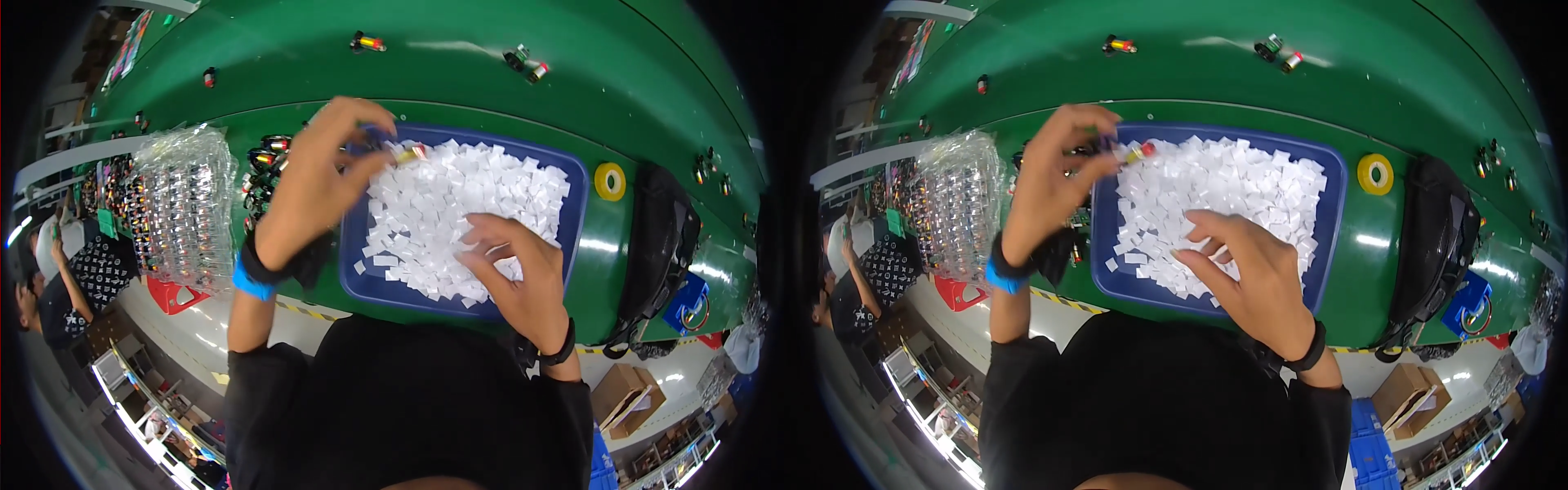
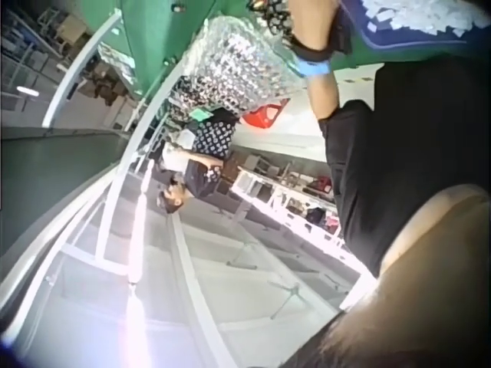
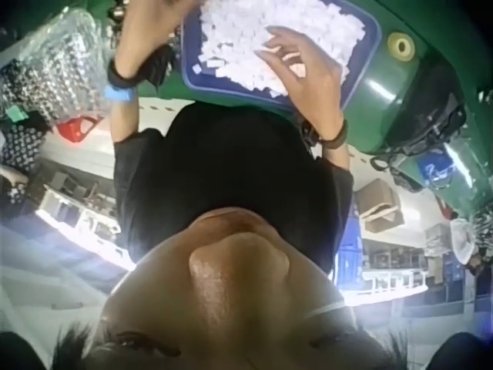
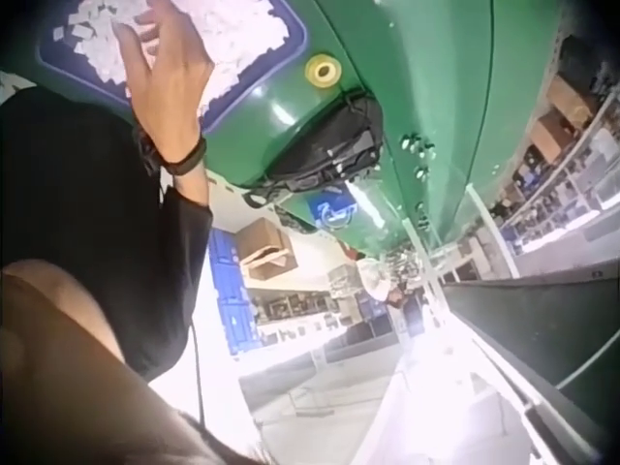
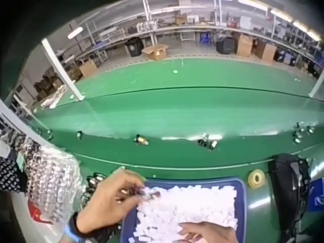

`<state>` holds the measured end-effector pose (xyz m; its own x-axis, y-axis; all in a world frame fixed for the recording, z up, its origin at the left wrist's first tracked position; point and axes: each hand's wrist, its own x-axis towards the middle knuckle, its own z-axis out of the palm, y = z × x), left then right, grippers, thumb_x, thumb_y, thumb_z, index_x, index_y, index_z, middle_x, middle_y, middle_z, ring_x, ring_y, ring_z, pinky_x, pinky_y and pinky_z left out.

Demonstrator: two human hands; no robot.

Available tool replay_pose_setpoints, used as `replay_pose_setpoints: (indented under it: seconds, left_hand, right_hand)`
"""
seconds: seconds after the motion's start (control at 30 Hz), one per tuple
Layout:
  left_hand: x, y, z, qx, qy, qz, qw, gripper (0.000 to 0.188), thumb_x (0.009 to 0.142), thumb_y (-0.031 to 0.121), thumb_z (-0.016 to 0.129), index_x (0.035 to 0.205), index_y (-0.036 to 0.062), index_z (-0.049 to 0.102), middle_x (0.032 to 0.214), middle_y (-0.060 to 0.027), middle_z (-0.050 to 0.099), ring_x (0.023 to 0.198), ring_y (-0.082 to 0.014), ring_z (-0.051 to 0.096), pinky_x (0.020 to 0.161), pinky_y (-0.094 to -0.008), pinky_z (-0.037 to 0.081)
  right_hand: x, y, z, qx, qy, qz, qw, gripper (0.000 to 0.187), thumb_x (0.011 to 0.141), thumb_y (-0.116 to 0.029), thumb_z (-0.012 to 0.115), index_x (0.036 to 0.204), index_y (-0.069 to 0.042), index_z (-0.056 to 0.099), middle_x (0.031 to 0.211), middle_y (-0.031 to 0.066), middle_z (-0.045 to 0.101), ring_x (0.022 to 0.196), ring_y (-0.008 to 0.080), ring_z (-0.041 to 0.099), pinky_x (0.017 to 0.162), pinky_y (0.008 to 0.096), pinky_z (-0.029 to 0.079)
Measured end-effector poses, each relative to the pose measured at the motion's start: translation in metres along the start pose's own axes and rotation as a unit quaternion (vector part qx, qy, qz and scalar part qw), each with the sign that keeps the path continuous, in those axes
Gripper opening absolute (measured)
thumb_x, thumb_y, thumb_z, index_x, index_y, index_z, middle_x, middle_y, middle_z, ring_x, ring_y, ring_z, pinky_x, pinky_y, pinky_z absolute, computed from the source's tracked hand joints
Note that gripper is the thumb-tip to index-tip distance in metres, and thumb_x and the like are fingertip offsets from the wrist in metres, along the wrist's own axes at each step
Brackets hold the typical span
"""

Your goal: Applying adhesive labels or protective wraps to cylindrical batteries at a production workstation.

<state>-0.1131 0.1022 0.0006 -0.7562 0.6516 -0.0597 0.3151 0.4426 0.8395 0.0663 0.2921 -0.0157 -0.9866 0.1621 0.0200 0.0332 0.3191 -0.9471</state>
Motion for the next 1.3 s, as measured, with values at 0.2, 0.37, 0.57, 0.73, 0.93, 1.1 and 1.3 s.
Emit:
replay_pose_setpoints:
  seconds: [0.2, 0.37, 0.57, 0.73, 0.93, 1.1, 1.3]
  left_hand:
    - [-0.041, 0.02, 0.045, -0.008, -0.028, 0.117, 0.993, 0.02, 0.077, -0.009, 0.071, 0.089, 0.0021, 0.061, 0.115, -0.0116, 0.063, 0.101, -0.0257, 0.068, 0.074, -0.0315, 0.061]
    - [-0.051, 0.018, 0.059, 0.056, 0.024, 0.243, 0.968, 0.015, 0.074, -0.007, 0.072, 0.076, 0.0016, 0.06, 0.115, -0.0129, 0.063, 0.095, -0.0255, 0.068, 0.068, -0.0299, 0.06]
    - [-0.066, 0.024, 0.062, -0.06, 0.041, 0.152, 0.986, 0.01, 0.085, -0.001, 0.071, 0.092, 0.0011, 0.065, 0.115, -0.0127, 0.064, 0.085, -0.0196, 0.069, 0.068, -0.029, 0.058]
    - [-0.067, 0.025, 0.06, -0.348, -0.094, -0.172, 0.917, 0.019, 0.096, 0.005, 0.066, 0.114, -0.0017, 0.062, 0.105, -0.0123, 0.066, 0.082, -0.0158, 0.068, 0.069, -0.0273, 0.058]
    - [-0.064, 0.019, 0.07, -0.326, -0.139, -0.178, 0.918, 0.019, 0.098, 0.004, 0.064, 0.116, -0.0023, 0.061, 0.1, -0.011, 0.066, 0.079, -0.0144, 0.067, 0.07, -0.0261, 0.057]
    - [-0.067, 0.022, 0.075, -0.297, -0.134, -0.175, 0.929, 0.017, 0.097, 0.005, 0.065, 0.113, -0.0009, 0.061, 0.093, -0.0066, 0.064, 0.078, -0.0121, 0.066, 0.066, -0.0255, 0.056]
    - [-0.07, 0.016, 0.079, -0.267, -0.089, -0.186, 0.941, 0.015, 0.096, 0.009, 0.065, 0.108, 0.0028, 0.059, 0.083, -0.004, 0.063, 0.072, -0.0086, 0.06, 0.061, -0.0245, 0.05]
  right_hand:
    - [-0.003, -0.002, 0.003, 0.112, 0.022, 0.13, 0.985, 0.013, 0.094, -0.002, 0.069, 0.105, 0.002, 0.064, 0.087, 0.0084, 0.071, 0.069, 0.0131, 0.068, 0.058, 0.0246, 0.055]
    - [-0.007, 0.003, -0.01, 0.307, -0.073, 0.262, 0.912, 0.01, 0.099, -0.006, 0.064, 0.101, 0.003, 0.062, 0.082, 0.0098, 0.07, 0.067, 0.0126, 0.067, 0.056, 0.0255, 0.054]
    - [-0.021, 0.012, -0.01, 0.249, 0.031, 0.191, 0.949, 0.011, 0.095, -0.008, 0.069, 0.1, 0.001, 0.066, 0.082, 0.0093, 0.072, 0.071, 0.014, 0.071, 0.059, 0.0248, 0.056]
    - [-0.022, 0.005, -0.011, 0.053, 0.001, 0.075, 0.996, 0.01, 0.094, -0.003, 0.07, 0.1, 0.003, 0.065, 0.083, 0.0098, 0.07, 0.069, 0.0152, 0.069, 0.066, 0.0254, 0.055]
    - [-0.022, 0.011, -0.005, -0.032, 0.041, 0.012, 0.999, 0.019, 0.084, 0.005, 0.076, 0.101, 0.001, 0.066, 0.093, 0.0104, 0.071, 0.078, 0.0171, 0.07, 0.068, 0.0276, 0.056]
    - [-0.02, 0.019, -0.01, -0.119, 0.009, -0.079, 0.99, 0.024, 0.08, 0.009, 0.076, 0.1, 0.001, 0.065, 0.096, 0.0103, 0.07, 0.083, 0.0188, 0.07, 0.068, 0.0291, 0.056]
    - [-0.023, 0.016, -0.018, -0.104, -0.007, -0.015, 0.994, 0.02, 0.084, 0.007, 0.073, 0.1, 0.001, 0.065, 0.097, 0.0107, 0.07, 0.087, 0.0208, 0.07, 0.072, 0.0302, 0.056]
